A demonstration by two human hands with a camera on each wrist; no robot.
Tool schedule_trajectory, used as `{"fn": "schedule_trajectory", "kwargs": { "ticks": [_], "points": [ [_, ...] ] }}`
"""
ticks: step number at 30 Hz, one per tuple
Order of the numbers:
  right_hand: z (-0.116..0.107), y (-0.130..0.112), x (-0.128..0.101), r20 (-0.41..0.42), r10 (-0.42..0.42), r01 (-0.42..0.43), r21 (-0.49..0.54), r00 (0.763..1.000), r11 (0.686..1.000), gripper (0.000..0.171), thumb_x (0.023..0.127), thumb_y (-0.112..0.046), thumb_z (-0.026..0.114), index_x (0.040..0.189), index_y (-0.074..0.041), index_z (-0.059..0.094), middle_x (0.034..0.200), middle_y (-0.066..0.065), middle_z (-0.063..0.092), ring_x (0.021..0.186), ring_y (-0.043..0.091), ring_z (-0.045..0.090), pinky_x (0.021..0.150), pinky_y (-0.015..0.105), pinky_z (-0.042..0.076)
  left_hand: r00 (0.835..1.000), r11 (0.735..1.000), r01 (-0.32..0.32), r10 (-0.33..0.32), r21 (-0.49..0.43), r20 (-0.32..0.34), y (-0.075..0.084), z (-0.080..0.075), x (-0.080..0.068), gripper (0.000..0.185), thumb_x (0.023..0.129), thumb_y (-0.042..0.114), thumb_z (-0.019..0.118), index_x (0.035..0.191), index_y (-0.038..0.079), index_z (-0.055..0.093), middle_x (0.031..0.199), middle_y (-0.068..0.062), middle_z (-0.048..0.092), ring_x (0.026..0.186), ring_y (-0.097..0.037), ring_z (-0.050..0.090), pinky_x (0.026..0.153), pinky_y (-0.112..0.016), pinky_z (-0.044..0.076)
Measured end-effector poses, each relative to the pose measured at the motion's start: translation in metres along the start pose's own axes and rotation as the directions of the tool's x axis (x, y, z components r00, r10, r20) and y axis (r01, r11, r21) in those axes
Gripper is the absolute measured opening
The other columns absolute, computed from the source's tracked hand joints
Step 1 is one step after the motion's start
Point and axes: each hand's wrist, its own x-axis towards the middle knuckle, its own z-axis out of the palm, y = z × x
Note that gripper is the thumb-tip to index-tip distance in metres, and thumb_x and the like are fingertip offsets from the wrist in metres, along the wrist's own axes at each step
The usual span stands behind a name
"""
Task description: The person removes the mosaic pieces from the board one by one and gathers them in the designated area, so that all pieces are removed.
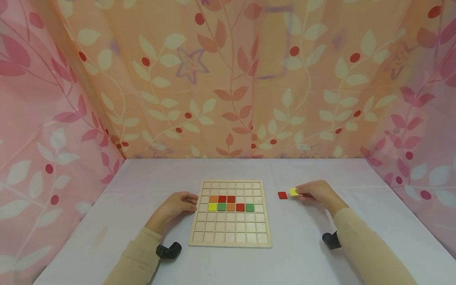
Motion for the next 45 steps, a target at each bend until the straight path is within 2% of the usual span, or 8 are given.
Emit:
{"fn": "schedule_trajectory", "kwargs": {
  "ticks": [6,11,22,32,40,45],
  "points": [
    [-0.005,0.008,0.007,-0.007,0.044,-0.044,0.053,0.999,0.998,0.054,0.084,-0.018,0.069,0.126,0.009,0.050,0.083,0.001,0.063,0.069,0.009,0.062,0.070,0.024,0.055,1.000,1.000,0.001,-0.001,0.004,-0.004,0.000,0.001,0.000,0.036,0.071,-0.011,0.069,0.106,-0.005,0.062,0.089,-0.012,0.062,0.072,-0.014,0.060,0.067,-0.029,0.055],
    [-0.006,0.010,0.010,-0.011,0.067,-0.066,0.043,0.998,0.997,0.057,0.084,-0.021,0.069,0.128,0.009,0.048,0.085,0.002,0.064,0.070,0.010,0.063,0.071,0.024,0.055,1.000,1.000,0.001,-0.001,0.017,-0.009,0.000,0.001,0.001,0.036,0.071,-0.011,0.068,0.106,-0.004,0.063,0.089,-0.011,0.062,0.073,-0.014,0.060,0.067,-0.030,0.055],
    [-0.001,0.011,0.017,-0.016,0.064,-0.063,0.042,0.998,0.997,0.046,0.085,-0.014,0.067,0.123,0.009,0.053,0.078,0.001,0.064,0.065,0.008,0.061,0.068,0.023,0.055,1.000,1.000,0.016,-0.016,0.014,0.001,0.002,0.001,-0.003,0.035,0.073,-0.009,0.069,0.107,-0.004,0.062,0.091,-0.012,0.062,0.074,-0.014,0.060,0.068,-0.029,0.055],
    [-0.001,0.009,0.018,-0.026,0.054,-0.054,0.020,0.998,0.998,0.046,0.084,-0.014,0.069,0.121,0.009,0.055,0.076,0.000,0.063,0.063,0.008,0.061,0.066,0.023,0.055,1.000,1.000,0.004,-0.004,0.022,-0.004,0.004,0.001,-0.003,0.035,0.072,-0.010,0.069,0.107,-0.004,0.062,0.091,-0.012,0.062,0.073,-0.014,0.060,0.067,-0.030,0.055],
    [0.000,0.010,0.020,-0.028,0.033,-0.032,0.040,0.999,0.999,0.041,0.083,-0.011,0.068,0.117,0.010,0.057,0.071,-0.001,0.064,0.061,0.006,0.060,0.064,0.023,0.055,1.000,1.000,0.008,-0.008,0.016,-0.002,0.004,0.001,-0.004,0.035,0.073,-0.010,0.068,0.107,-0.005,0.062,0.091,-0.012,0.062,0.073,-0.014,0.060,0.067,-0.029,0.055],
    [0.000,0.010,0.019,-0.048,0.057,-0.056,0.024,0.997,0.998,0.041,0.084,-0.013,0.068,0.117,0.009,0.057,0.074,-0.001,0.064,0.062,0.008,0.061,0.066,0.024,0.055,1.000,1.000,0.002,-0.002,0.014,0.002,0.005,0.001,-0.004,0.035,0.073,-0.010,0.069,0.107,-0.005,0.062,0.091,-0.013,0.062,0.073,-0.014,0.060,0.067,-0.029,0.055]
  ]
}}
